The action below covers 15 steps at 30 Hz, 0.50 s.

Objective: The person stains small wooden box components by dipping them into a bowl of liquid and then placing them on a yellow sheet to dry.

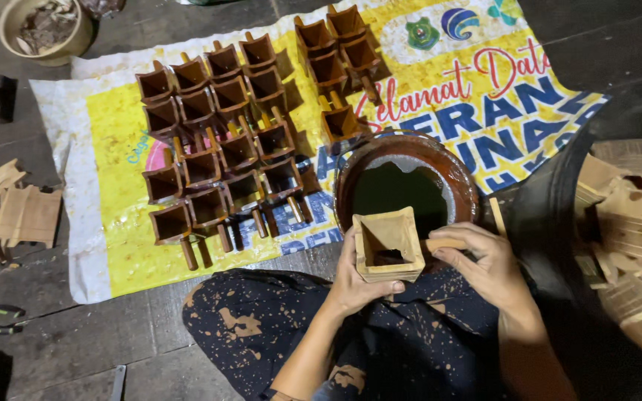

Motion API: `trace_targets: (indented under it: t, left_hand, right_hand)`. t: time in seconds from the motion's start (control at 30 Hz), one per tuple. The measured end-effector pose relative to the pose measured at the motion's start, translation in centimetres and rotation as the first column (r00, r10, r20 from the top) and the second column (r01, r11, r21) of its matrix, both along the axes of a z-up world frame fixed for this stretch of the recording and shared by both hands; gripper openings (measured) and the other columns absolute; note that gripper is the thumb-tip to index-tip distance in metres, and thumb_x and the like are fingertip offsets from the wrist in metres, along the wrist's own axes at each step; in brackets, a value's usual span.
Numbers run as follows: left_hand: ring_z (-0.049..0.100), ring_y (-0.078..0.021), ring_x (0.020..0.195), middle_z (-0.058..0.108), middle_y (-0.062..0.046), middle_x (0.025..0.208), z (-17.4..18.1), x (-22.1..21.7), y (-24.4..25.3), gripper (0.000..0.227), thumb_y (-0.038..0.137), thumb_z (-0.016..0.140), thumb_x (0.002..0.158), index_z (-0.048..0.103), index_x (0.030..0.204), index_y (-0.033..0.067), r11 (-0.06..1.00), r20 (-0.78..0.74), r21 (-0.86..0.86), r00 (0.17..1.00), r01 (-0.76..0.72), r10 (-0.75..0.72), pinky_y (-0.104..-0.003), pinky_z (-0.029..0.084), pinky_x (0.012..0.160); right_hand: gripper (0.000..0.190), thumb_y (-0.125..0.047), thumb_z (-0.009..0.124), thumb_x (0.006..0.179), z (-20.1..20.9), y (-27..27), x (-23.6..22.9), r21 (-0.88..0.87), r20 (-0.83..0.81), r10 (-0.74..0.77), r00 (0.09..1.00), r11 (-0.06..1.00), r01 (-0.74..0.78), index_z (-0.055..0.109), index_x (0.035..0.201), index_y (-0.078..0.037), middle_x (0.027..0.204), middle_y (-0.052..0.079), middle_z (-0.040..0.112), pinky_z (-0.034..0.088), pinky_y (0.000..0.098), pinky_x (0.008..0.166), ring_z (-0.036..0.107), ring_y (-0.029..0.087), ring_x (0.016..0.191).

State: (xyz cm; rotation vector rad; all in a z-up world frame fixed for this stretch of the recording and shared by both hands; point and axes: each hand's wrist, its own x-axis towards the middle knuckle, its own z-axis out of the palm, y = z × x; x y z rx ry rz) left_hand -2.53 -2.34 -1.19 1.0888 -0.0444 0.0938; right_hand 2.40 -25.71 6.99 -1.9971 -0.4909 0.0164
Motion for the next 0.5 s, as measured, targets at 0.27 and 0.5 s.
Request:
trace_targets:
  t: [0.27, 0.5]
  left_hand:
    - [0.047, -0.0448, 0.138, 0.044, -0.034, 0.154, 0.8, 1.4, 0.5, 0.135, 0.021, 0.104, 0.061, 0.021, 0.166, 0.0056, 1.0, -0.042, 0.003, 0.999, 0.023, -0.023, -0.059, 0.041, 0.12]
    - [0.051, -0.0485, 0.14, 0.05, -0.032, 0.152, -1.4, -0.5, 3.7, 0.093, 0.03, 0.088, 0.083, 0.037, 0.154, -0.0018, 0.926, -0.097, 0.317, 0.965, -0.204, 0.246, -0.064, 0.041, 0.118]
  right_hand:
    - [0.029, 0.005, 0.08, 0.087, -1.4, -2.0, 0.5, 0.081, -0.123, -0.241, 0.963, 0.964, 0.252, 0.079, 0.115, 0.0, 0.1, 0.016, 0.082, 0.062, 0.0331, 0.074, 0.077, 0.018, 0.086]
    - [0.025, -0.001, 0.085, 0.085, -6.1, -0.8, 4.9, -0.099, 0.228, -0.292, 0.929, 0.942, 0.32, 0.085, 0.105, -0.015, 0.09, 0.003, 0.081, 0.061, 0.0374, 0.077, 0.078, 0.025, 0.084]
